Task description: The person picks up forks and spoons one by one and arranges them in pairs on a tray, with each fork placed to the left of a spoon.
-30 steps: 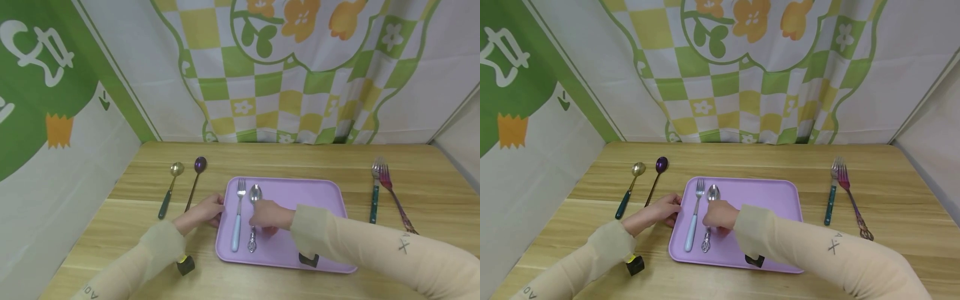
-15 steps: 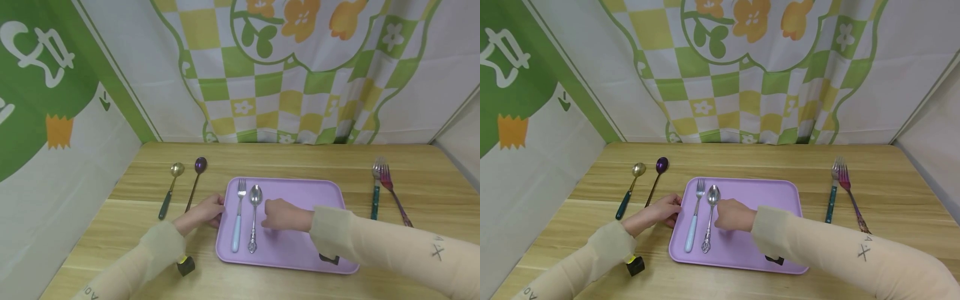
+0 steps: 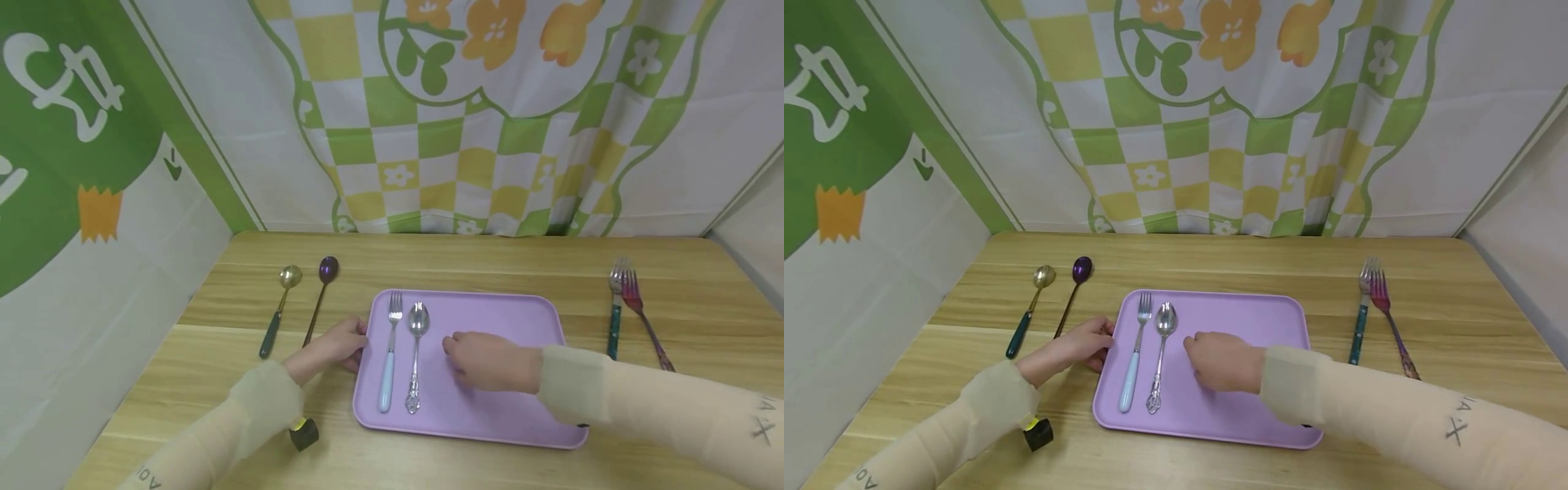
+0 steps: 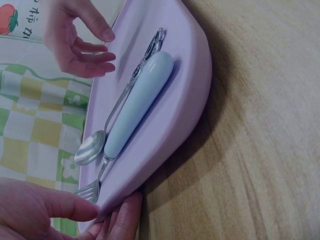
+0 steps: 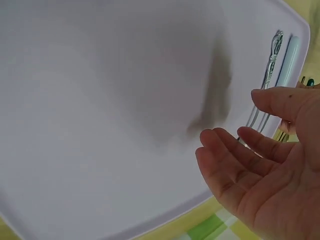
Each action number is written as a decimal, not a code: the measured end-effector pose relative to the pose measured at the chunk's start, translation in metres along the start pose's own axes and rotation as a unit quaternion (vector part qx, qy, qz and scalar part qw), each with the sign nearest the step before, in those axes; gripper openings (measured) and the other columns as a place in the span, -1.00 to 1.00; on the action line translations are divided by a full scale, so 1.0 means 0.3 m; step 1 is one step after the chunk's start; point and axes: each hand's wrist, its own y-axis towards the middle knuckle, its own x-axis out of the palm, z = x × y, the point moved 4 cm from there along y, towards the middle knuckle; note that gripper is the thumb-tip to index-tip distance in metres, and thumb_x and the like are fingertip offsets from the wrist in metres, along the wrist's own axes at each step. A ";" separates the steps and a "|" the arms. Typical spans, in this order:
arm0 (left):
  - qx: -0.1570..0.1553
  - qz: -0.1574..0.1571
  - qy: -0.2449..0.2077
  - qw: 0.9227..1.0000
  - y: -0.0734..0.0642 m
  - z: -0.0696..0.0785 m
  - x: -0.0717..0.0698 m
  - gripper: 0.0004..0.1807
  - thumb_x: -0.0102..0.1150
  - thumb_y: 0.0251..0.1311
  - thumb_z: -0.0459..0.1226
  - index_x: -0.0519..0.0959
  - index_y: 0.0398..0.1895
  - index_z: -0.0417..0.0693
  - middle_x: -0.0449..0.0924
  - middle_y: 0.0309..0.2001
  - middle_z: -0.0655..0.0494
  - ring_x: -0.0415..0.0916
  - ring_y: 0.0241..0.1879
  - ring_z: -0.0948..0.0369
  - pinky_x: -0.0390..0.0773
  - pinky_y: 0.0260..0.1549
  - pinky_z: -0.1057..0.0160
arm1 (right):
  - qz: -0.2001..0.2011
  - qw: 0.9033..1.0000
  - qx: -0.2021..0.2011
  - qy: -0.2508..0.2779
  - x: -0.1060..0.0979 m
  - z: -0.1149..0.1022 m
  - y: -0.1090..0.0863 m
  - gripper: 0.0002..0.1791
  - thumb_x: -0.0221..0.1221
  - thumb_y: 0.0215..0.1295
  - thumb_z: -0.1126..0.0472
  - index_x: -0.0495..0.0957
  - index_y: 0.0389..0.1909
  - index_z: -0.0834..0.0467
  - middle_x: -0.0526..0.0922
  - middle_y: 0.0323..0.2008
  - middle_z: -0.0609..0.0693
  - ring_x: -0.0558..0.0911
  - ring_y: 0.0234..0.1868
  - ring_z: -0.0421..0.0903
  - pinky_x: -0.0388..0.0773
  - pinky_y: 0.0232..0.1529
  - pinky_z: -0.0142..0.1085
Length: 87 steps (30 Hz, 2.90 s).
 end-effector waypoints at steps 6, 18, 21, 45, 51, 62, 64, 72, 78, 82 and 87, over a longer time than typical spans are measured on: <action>0.001 0.001 0.000 1.000 0.001 -0.002 0.001 -0.85 -0.17 0.02 -0.54 0.26 -0.29 -0.35 0.41 -0.57 -0.12 0.44 -0.66 0.12 0.68 -0.57 0.13 | 0.003 0.999 -0.024 -0.038 -0.001 0.028 -0.032 -0.81 0.20 0.02 0.29 0.44 -0.36 0.26 0.44 -0.52 0.00 0.48 -0.46 -0.10 0.57 -0.39 -0.28; -0.001 -0.003 0.004 1.000 -0.001 -0.001 -0.001 -0.78 -0.18 0.09 -0.51 0.27 -0.16 -0.41 0.47 -0.48 -0.18 0.48 -0.60 0.14 0.68 -0.53 0.15 | -0.013 0.998 -0.028 -0.058 -0.038 0.125 -0.121 -0.78 0.25 0.02 0.25 0.46 -0.35 0.25 0.42 -0.51 -0.02 0.49 -0.44 -0.07 0.55 -0.39 -0.23; 0.002 -0.002 0.005 1.000 -0.002 -0.003 -0.003 -0.77 -0.18 0.08 -0.51 0.27 -0.15 -0.42 0.48 -0.48 -0.19 0.48 -0.61 0.14 0.68 -0.53 0.14 | -0.019 0.999 -0.012 -0.033 -0.055 0.144 -0.133 -0.77 0.22 0.07 0.25 0.48 -0.27 0.27 0.48 -0.44 0.01 0.53 -0.37 -0.04 0.58 -0.34 -0.22; 0.001 0.003 0.023 1.000 0.001 0.002 -0.005 -0.80 -0.16 0.10 -0.50 0.28 -0.18 -0.40 0.48 -0.45 -0.20 0.51 -0.58 0.12 0.68 -0.54 0.17 | 0.112 0.987 0.097 0.064 -0.272 0.334 -0.276 -0.69 0.16 0.17 0.20 0.48 -0.12 0.30 0.58 -0.16 0.12 0.56 -0.15 0.07 0.58 -0.17 -0.05; 0.000 0.004 0.026 1.000 0.001 0.002 -0.004 -0.82 -0.16 0.10 -0.51 0.29 -0.19 -0.39 0.48 -0.45 -0.20 0.51 -0.59 0.11 0.68 -0.54 0.17 | 0.153 0.982 0.100 0.051 -0.293 0.402 -0.308 -0.70 0.19 0.14 0.23 0.49 -0.16 0.34 0.59 -0.20 0.16 0.56 -0.20 0.07 0.57 -0.18 -0.04; 0.001 0.008 0.029 1.000 0.002 -0.003 -0.004 -0.82 -0.16 0.09 -0.52 0.28 -0.21 -0.39 0.47 -0.48 -0.18 0.48 -0.62 0.13 0.68 -0.57 0.17 | 0.169 0.971 0.155 0.064 -0.266 0.535 -0.363 -0.71 0.13 0.17 0.29 0.45 -0.19 0.44 0.59 -0.35 0.18 0.56 -0.34 0.03 0.57 -0.27 -0.06; 0.002 0.005 0.028 1.000 0.003 -0.004 -0.004 -0.81 -0.16 0.09 -0.52 0.28 -0.20 -0.40 0.48 -0.47 -0.19 0.48 -0.61 0.13 0.68 -0.56 0.17 | 0.150 0.971 0.170 0.075 -0.255 0.559 -0.374 -0.69 0.10 0.20 0.28 0.43 -0.17 0.47 0.58 -0.46 0.11 0.55 -0.50 -0.07 0.56 -0.34 -0.15; 0.001 0.003 0.022 1.000 -0.004 -0.003 -0.003 -0.78 -0.16 0.09 -0.51 0.28 -0.16 -0.41 0.48 -0.47 -0.19 0.49 -0.61 0.14 0.68 -0.56 0.17 | 0.112 0.972 0.190 0.076 -0.205 0.647 -0.402 -0.72 0.03 0.22 0.28 0.44 -0.27 0.48 0.41 -0.77 -0.16 0.39 -0.69 -0.26 0.44 -0.49 -0.33; 0.002 0.002 0.023 1.000 -0.007 -0.002 0.000 -0.77 -0.16 0.09 -0.51 0.29 -0.15 -0.43 0.49 -0.45 -0.20 0.50 -0.60 0.13 0.68 -0.55 0.17 | 0.085 0.972 0.212 0.063 -0.157 0.719 -0.424 -0.75 0.06 0.21 0.23 0.48 -0.51 0.36 0.46 -0.69 -0.11 0.38 -0.62 -0.18 0.39 -0.59 -0.31; 0.000 0.005 0.026 1.000 -0.006 -0.005 0.001 -0.77 -0.15 0.09 -0.51 0.30 -0.15 -0.42 0.49 -0.47 -0.20 0.49 -0.62 0.14 0.68 -0.56 0.17 | 0.051 0.967 0.237 0.083 -0.114 0.761 -0.439 -0.73 0.04 0.21 0.20 0.45 -0.60 0.29 0.45 -0.66 -0.08 0.36 -0.60 -0.14 0.35 -0.62 -0.32; 0.000 0.003 0.019 1.000 -0.006 -0.006 0.002 -0.79 -0.16 0.09 -0.52 0.29 -0.17 -0.42 0.49 -0.47 -0.21 0.49 -0.62 0.13 0.68 -0.56 0.16 | 0.036 0.966 0.242 0.088 -0.077 0.797 -0.452 -0.73 0.06 0.17 0.21 0.48 -0.57 0.34 0.51 -0.62 -0.04 0.42 -0.57 -0.11 0.42 -0.61 -0.28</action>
